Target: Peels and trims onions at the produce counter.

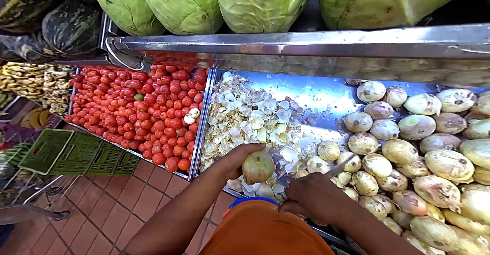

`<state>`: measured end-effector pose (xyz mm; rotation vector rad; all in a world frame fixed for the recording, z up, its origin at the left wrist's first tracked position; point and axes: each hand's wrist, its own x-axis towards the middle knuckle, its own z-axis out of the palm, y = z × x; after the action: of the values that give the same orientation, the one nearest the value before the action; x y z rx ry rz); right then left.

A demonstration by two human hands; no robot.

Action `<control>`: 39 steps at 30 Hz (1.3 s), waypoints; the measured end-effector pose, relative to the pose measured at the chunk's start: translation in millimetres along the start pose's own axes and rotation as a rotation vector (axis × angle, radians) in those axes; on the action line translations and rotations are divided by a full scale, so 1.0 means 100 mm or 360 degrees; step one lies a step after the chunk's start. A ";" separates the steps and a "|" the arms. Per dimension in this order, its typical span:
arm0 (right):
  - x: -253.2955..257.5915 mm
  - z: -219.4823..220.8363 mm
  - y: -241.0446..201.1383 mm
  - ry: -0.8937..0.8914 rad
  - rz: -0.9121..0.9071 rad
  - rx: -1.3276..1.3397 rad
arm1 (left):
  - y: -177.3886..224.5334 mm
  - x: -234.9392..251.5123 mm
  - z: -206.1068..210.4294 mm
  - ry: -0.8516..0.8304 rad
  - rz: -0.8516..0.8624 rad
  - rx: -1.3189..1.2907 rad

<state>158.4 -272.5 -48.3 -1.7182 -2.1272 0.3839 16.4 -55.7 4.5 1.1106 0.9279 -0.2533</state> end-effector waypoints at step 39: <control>0.17 0.18 0.35 -0.0374 0.0635 0.0346 | 0.01 0.62 -0.15 0.0336 0.0058 -0.0307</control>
<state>177.9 -247.4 -77.7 -2.0417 -1.7939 0.9326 47.5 -26.7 -43.3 0.9868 1.0944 -0.0154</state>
